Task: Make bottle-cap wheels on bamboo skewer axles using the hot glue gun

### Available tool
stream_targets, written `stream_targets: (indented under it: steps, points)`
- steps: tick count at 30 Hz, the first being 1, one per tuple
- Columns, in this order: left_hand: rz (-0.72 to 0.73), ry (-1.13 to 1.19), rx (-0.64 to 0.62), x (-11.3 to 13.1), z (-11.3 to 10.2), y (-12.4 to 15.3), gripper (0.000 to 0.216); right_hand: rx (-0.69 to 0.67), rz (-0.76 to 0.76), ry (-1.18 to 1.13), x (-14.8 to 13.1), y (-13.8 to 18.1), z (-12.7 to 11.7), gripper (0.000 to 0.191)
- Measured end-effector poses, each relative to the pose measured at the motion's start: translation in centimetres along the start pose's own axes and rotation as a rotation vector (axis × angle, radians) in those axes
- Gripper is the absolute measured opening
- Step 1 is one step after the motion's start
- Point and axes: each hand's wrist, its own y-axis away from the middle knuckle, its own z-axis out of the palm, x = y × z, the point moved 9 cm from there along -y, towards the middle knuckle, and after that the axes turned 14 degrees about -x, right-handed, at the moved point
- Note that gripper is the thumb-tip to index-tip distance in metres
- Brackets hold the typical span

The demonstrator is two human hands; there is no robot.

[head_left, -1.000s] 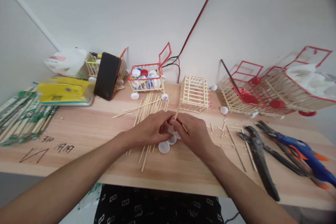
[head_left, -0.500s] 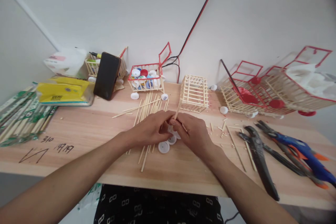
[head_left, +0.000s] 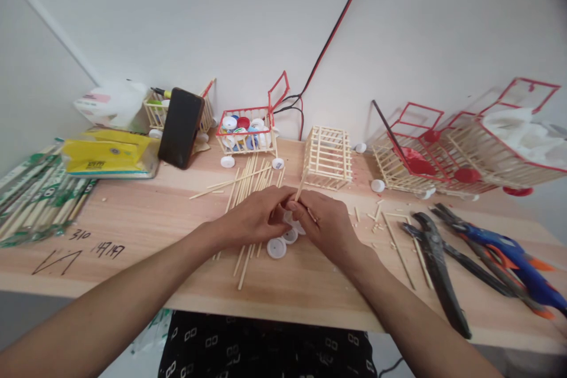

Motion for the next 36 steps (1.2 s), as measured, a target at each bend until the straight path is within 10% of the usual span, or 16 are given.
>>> stream_targets:
  steps: [36]
  points:
    - [-0.052, 0.05, 0.052, -0.11, -0.74, 0.03, 0.052, 0.052, 0.046, -0.053, 0.72, 0.14, -0.85, 0.027]
